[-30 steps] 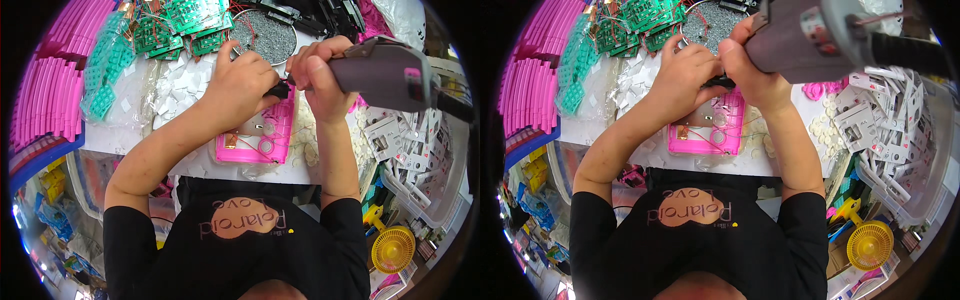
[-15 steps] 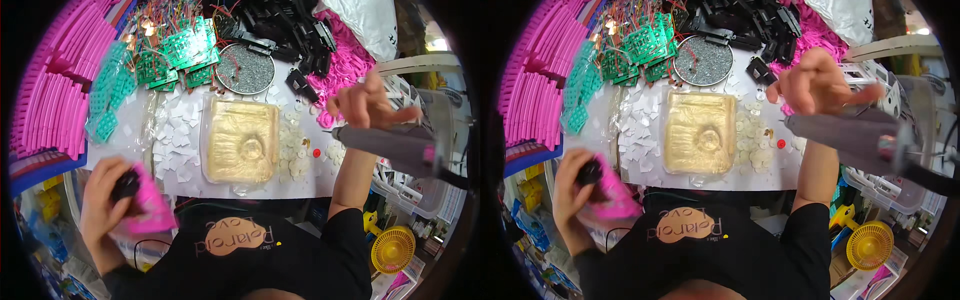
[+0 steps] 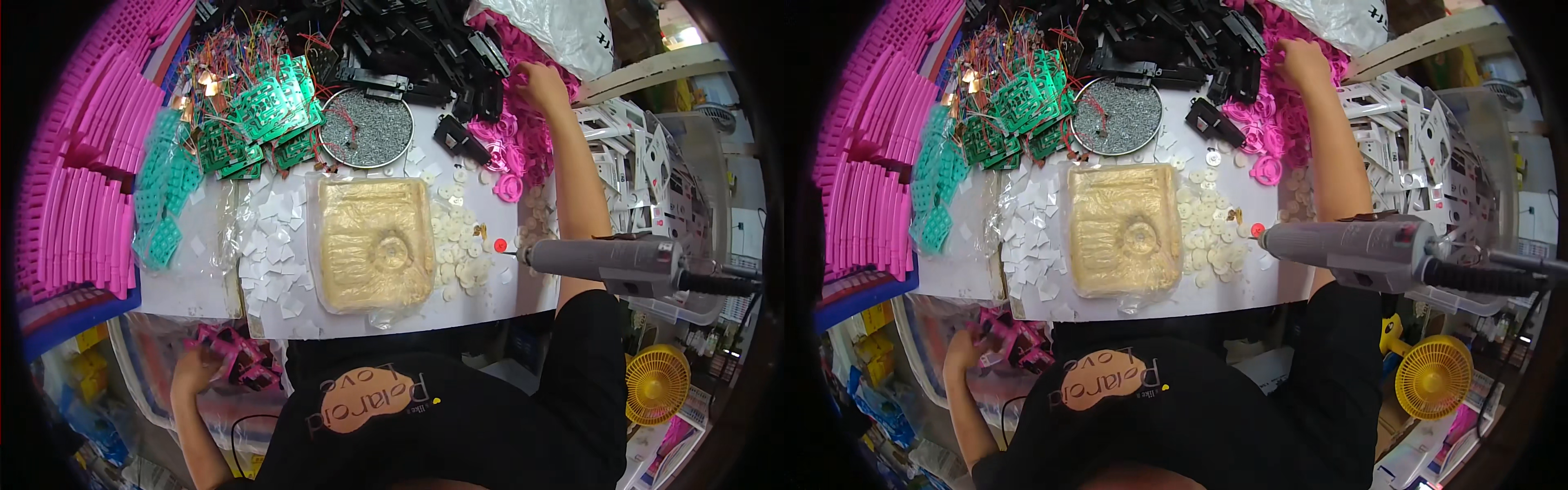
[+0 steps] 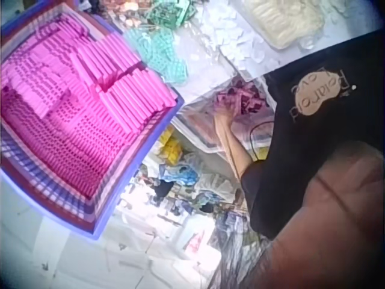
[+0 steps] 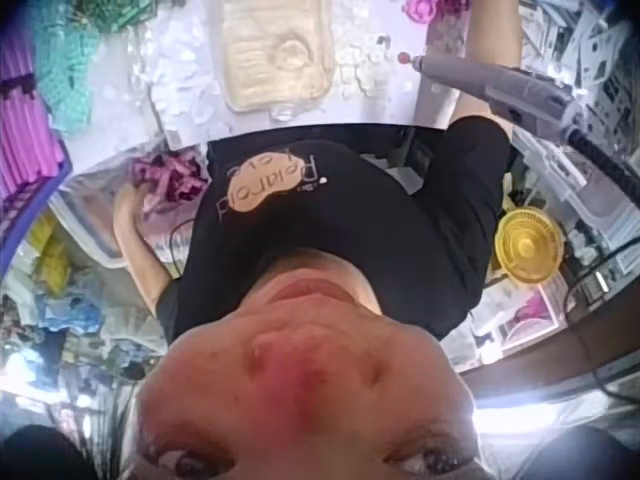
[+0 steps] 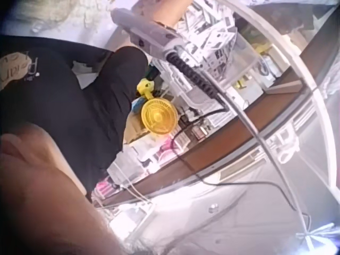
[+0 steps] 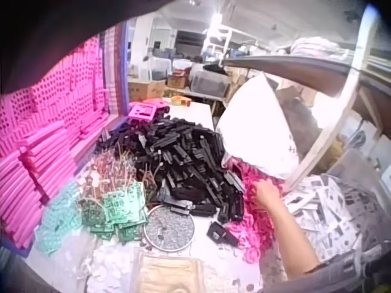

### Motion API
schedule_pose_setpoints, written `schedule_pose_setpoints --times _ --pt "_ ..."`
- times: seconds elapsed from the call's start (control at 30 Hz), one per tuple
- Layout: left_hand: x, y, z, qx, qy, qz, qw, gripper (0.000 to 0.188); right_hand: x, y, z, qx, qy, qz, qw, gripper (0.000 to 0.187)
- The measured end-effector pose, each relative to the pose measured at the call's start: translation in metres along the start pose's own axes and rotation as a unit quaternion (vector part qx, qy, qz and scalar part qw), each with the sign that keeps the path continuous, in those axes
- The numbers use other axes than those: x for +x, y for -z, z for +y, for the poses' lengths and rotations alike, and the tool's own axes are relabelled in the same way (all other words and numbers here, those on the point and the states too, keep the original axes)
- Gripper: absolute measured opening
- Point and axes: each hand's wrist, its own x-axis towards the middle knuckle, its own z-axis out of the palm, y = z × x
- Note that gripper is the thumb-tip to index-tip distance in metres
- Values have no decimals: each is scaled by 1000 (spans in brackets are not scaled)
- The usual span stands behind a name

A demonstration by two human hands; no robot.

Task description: Assembling a pink toy camera by fitting internal components, attaching the shell, and using an electric screwdriver.

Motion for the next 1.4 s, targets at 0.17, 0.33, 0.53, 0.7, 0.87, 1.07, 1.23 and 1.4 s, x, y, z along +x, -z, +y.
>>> schedule_pose_setpoints --times 0.17,0.33,0.53,0.7,0.87,1.07,1.23,1.4 --pt "-33 52 150 23 -287 85 954 28 -28 31 0 118 -113 83 983 33" --pt "-21 60 237 -152 -401 16 903 27 -173 102 -51 524 -189 94 825 24" --pt "21 -12 335 -541 -374 -238 714 37 -286 138 -218 522 -101 20 847 33" --pt "48 2 320 -547 -327 -263 724 31 -262 144 -223 598 -67 -40 798 37" --pt "45 19 311 -456 -294 -187 819 31 -231 107 -228 498 8 -45 866 17" --pt "52 18 299 -52 -513 279 810 42 -210 103 -239 345 69 -73 933 17" --pt "60 9 290 107 -551 273 781 49 -201 107 -240 304 75 -126 941 15" --pt "63 -1 277 130 -548 301 770 50 -231 109 -234 394 145 -15 908 32"
